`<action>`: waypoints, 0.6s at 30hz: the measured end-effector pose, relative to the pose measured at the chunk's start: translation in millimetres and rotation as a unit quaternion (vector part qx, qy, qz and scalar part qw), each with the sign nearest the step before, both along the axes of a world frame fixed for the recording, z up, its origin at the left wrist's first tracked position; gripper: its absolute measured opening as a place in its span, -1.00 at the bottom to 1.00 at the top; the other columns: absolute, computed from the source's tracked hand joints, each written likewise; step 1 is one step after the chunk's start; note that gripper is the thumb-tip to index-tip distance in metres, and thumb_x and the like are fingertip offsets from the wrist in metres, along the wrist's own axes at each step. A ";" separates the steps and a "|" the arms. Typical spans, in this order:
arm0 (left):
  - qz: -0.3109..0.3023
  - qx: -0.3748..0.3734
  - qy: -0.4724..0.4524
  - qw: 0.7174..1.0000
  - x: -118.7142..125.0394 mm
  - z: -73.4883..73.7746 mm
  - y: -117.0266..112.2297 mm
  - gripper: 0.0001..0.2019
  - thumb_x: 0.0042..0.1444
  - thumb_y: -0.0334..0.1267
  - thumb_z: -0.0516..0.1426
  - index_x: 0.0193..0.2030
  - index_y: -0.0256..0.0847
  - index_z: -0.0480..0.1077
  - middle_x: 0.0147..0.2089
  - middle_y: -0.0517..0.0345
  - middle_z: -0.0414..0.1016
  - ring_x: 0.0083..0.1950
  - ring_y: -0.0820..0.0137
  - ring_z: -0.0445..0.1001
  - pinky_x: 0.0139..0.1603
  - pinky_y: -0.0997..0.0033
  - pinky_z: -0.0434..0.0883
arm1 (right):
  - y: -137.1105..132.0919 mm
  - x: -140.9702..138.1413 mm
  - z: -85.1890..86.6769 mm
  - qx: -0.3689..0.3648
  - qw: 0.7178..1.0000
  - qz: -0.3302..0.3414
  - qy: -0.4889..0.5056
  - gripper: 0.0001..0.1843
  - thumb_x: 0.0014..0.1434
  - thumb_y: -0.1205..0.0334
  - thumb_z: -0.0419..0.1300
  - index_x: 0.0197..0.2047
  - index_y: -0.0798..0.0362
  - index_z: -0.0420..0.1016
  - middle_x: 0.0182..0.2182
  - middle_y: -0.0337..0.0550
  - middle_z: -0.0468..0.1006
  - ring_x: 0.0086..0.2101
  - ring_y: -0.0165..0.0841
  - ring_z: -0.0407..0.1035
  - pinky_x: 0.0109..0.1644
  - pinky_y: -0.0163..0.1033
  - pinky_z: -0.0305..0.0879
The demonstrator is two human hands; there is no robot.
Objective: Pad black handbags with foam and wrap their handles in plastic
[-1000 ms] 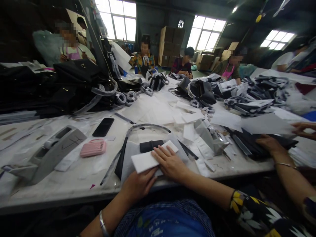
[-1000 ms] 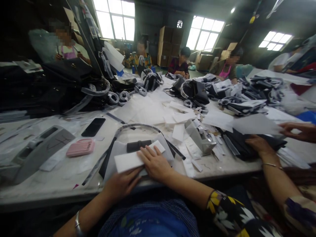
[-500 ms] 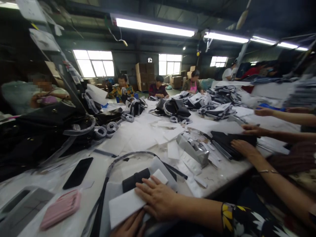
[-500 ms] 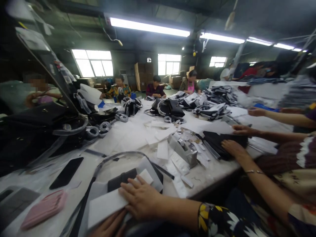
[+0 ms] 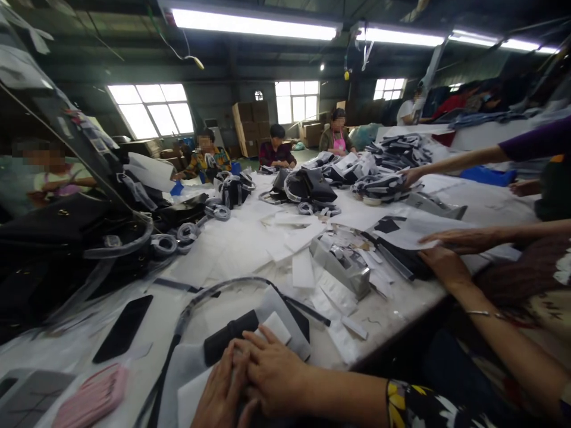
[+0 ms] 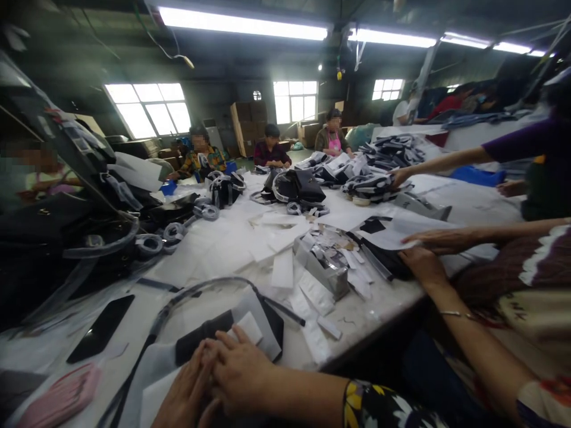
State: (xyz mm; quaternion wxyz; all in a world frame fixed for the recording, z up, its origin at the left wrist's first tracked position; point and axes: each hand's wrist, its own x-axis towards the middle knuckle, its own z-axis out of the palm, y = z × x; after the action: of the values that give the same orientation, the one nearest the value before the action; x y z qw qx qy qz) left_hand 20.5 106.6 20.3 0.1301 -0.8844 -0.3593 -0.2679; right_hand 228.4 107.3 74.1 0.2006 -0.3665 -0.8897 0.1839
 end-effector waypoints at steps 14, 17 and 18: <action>0.080 -0.033 0.086 0.993 12.4 6.4 -23.1 -0.30 0.23 -0.15 0.15 0.47 -0.11 -0.01 0.52 -0.18 -0.07 0.42 0.04 0.18 0.24 0.06 0.42 | -43.9 56.9 16.4 -0.016 0.990 0.019 0.141 -0.67 0.34 0.39 0.03 0.06 -0.01 0.51 -0.11 -0.12 0.62 -0.03 -0.36 0.47 0.25 -0.18 0.27; 0.084 -0.051 0.063 0.993 13.3 4.7 -20.8 -0.29 0.21 -0.37 0.09 0.48 -0.06 -0.04 0.52 -0.14 -0.08 0.42 0.03 0.18 0.25 -0.01 0.40 | -58.4 81.7 20.5 -0.047 0.985 -0.077 0.149 -0.68 0.39 0.34 0.02 0.08 -0.04 0.52 -0.11 -0.10 0.63 -0.08 -0.37 0.50 0.06 -0.30 0.40; 0.075 -0.054 0.054 0.994 11.6 3.9 -20.8 -0.28 0.22 -0.40 0.07 0.48 -0.05 -0.05 0.52 -0.16 -0.08 0.42 0.00 0.18 0.24 -0.05 0.41 | -66.0 88.4 21.3 -0.051 0.983 -0.118 0.129 -0.68 0.39 0.32 0.03 0.08 -0.03 0.53 -0.10 -0.10 0.63 -0.07 -0.37 0.50 0.04 -0.31 0.41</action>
State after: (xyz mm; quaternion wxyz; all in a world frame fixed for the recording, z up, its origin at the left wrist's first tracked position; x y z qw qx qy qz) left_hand 32.1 85.7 24.1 0.1208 -0.8737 -0.4315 -0.1892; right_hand 316.7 41.2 95.5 0.3146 -0.4516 -0.7965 0.2501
